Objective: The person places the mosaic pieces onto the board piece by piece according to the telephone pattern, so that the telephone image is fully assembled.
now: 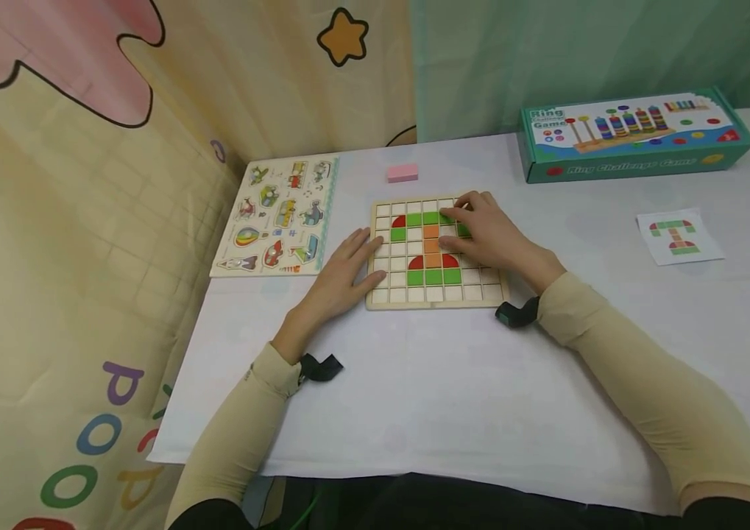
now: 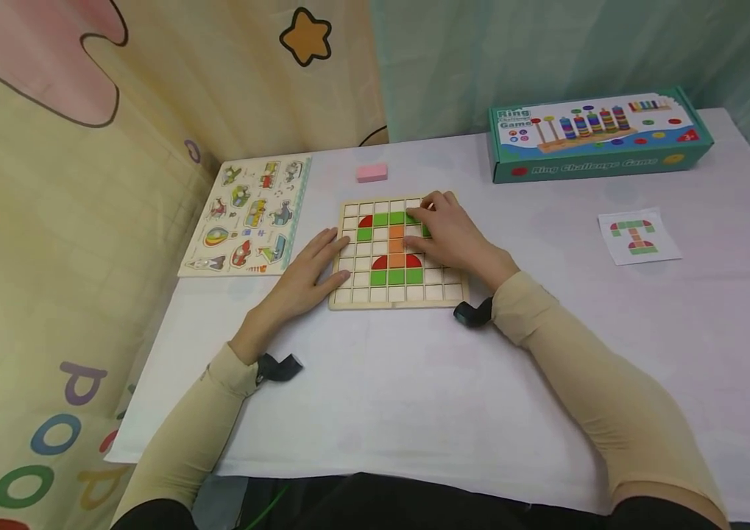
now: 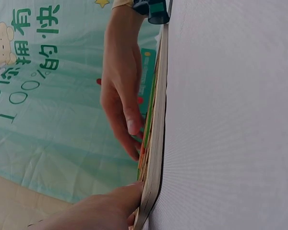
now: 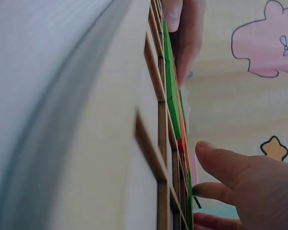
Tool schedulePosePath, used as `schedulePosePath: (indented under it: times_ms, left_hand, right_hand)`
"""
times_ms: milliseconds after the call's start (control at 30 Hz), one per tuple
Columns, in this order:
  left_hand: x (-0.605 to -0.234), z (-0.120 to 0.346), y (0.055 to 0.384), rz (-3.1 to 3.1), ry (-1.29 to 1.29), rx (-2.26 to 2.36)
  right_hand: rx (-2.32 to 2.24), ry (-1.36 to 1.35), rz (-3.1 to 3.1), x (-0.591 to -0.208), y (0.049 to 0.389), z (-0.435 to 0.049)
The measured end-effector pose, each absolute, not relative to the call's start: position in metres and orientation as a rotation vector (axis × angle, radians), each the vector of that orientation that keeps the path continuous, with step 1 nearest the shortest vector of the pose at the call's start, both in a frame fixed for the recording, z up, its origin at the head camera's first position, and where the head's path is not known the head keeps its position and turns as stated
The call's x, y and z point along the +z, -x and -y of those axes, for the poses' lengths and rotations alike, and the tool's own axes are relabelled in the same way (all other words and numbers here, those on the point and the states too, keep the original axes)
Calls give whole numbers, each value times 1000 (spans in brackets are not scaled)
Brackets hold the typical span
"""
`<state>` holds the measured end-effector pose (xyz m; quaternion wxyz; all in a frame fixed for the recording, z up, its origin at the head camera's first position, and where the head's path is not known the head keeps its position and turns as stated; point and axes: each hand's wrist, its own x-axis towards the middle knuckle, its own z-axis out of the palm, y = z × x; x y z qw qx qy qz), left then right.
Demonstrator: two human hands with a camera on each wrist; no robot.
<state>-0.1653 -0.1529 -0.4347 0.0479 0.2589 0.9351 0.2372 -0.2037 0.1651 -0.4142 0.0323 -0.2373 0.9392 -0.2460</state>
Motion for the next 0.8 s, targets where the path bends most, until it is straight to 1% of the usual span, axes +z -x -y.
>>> schedulePosePath:
  times_ms: [167,400,600,800]
  left_hand:
    - [-436,153,165,-2855,-789,728]
    - [-436,154,167,-2862,-792,711]
    - [-436,151,166,-2862,-795,713]
    - [-433,151,164,-2857,-790,696]
  right_hand:
    - [-603,748,-2897,-409,205,-160]
    - [-370,711,-2808,-388,213,-148]
    - [-341,781,-2773,-384,221,-130]
    - [-363,865,-2749,-388,216,-120]
